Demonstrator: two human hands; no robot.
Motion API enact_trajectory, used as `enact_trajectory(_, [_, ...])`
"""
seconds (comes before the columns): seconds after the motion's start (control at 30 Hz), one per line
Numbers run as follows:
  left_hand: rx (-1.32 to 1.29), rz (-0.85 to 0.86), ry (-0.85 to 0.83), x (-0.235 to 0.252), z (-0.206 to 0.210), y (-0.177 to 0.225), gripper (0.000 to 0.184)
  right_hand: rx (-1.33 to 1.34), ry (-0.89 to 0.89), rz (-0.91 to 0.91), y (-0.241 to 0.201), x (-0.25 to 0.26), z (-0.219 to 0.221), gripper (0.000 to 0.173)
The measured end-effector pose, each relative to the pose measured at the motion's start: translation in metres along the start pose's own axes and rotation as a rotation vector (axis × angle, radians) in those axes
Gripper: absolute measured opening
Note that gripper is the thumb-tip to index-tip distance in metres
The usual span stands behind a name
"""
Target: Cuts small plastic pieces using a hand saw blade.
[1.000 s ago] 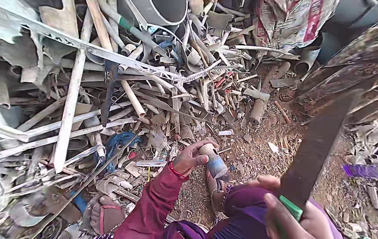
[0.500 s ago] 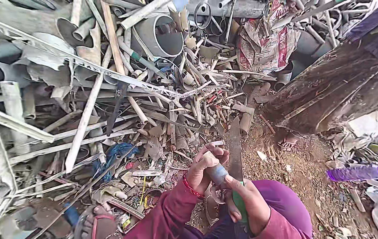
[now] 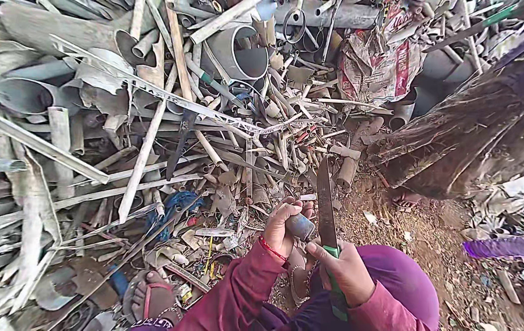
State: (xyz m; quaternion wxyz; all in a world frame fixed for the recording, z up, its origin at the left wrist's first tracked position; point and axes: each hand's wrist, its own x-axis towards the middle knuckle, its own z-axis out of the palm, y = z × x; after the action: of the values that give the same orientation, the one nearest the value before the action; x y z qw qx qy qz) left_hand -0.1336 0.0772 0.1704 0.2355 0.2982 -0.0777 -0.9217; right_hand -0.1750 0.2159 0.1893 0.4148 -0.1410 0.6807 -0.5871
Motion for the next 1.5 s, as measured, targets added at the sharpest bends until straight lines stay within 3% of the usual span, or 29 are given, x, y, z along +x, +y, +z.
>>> enact_trajectory(0.13, [0.018,-0.042,0.024,-0.002,0.000,0.000,0.020,0.051,-0.023,-0.010,-0.001,-0.001,0.001,0.019])
enact_trajectory(0.27, [0.084,-0.146,0.049,-0.008,0.004,0.002,0.017,0.052,-0.119,0.009,0.001,-0.002,0.003,0.020])
enact_trajectory(0.37, [0.091,-0.113,-0.025,-0.004,-0.002,0.002,0.020,0.090,-0.142,-0.014,0.003,-0.003,0.004,0.019])
enact_trajectory(0.5, [0.054,0.184,-0.455,0.008,-0.023,0.008,0.039,0.046,-0.007,-0.135,0.007,-0.002,0.002,0.019])
enact_trajectory(0.63, [0.337,0.705,-0.834,0.026,-0.041,0.018,0.073,0.005,0.065,-0.203,0.010,-0.002,0.001,0.023])
enact_trajectory(0.73, [0.531,0.944,-0.938,0.025,-0.038,0.022,0.073,-0.024,0.039,-0.234,0.011,-0.004,0.002,0.022])
enact_trajectory(0.93, [0.741,1.095,-0.943,0.012,-0.030,0.015,0.072,-0.032,0.029,-0.260,0.011,-0.004,0.004,0.025])
enact_trajectory(1.1, [0.653,1.036,-1.100,0.014,-0.035,0.021,0.069,-0.099,0.026,-0.302,0.013,-0.005,0.004,0.029])
enact_trajectory(1.23, [0.543,0.861,-1.269,0.013,-0.038,0.025,0.052,-0.022,-0.108,-0.337,0.015,-0.007,0.000,0.061])
enact_trajectory(1.3, [0.484,0.773,-1.293,0.012,-0.037,0.023,0.051,0.059,-0.157,-0.341,0.017,-0.007,0.000,0.054])
enact_trajectory(1.37, [0.455,0.729,-1.248,0.011,-0.035,0.020,0.067,0.050,-0.111,-0.418,0.019,-0.006,0.002,0.042])
enact_trajectory(1.43, [0.484,0.685,-1.126,0.010,-0.034,0.016,0.079,-0.053,0.018,-0.570,0.023,-0.004,0.003,0.042])
enact_trajectory(1.5, [0.409,0.598,-0.918,0.010,-0.033,0.005,0.063,-0.235,0.186,-0.711,0.024,-0.001,0.005,0.046])
